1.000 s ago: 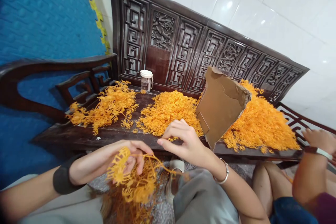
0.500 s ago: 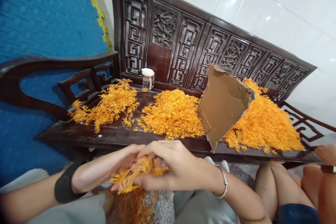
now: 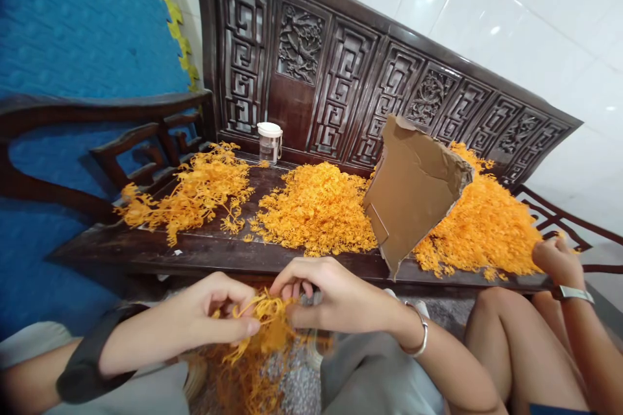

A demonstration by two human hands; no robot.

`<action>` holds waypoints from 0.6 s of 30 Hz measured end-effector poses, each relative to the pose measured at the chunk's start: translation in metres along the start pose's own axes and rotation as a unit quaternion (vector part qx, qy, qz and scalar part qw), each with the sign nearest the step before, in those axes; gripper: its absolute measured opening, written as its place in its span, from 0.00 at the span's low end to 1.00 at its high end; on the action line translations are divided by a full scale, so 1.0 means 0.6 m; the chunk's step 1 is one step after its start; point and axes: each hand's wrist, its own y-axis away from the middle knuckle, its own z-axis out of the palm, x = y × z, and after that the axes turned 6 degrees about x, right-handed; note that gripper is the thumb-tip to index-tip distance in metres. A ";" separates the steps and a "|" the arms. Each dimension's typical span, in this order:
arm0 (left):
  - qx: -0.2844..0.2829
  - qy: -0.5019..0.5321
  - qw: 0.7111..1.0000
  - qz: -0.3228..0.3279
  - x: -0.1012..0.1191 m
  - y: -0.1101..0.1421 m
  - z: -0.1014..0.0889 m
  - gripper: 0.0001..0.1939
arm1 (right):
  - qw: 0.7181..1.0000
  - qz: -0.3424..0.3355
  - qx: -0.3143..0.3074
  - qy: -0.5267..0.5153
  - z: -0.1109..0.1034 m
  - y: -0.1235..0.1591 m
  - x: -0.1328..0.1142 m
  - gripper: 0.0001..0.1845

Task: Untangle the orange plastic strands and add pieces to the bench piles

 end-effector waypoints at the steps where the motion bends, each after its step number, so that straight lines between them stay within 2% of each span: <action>1: 0.003 -0.008 1.000 -0.002 -0.003 -0.001 0.000 0.16 | 1.000 0.003 -0.003 0.012 0.003 -0.001 0.003 0.12; 6: 0.055 -0.060 0.997 0.009 -0.009 -0.005 -0.003 0.22 | 0.994 -0.023 0.019 0.101 0.008 -0.007 0.015 0.02; 9: 0.048 -0.056 0.997 0.002 -0.007 -0.006 -0.004 0.23 | 0.992 -0.045 0.024 0.119 0.000 -0.008 0.019 0.04; 14: 0.036 -0.024 0.998 -0.036 -0.009 0.012 0.007 0.24 | 0.992 -0.109 -0.026 0.058 -0.021 0.004 0.032 0.07; 16: 0.030 0.003 0.997 -0.073 -0.021 0.029 0.008 0.26 | 0.994 -0.098 0.007 0.050 -0.036 0.018 0.046 0.07; 18: 0.034 0.009 0.995 -0.092 -0.039 0.048 0.005 0.28 | 0.991 -0.061 0.113 0.040 -0.056 0.034 0.066 0.07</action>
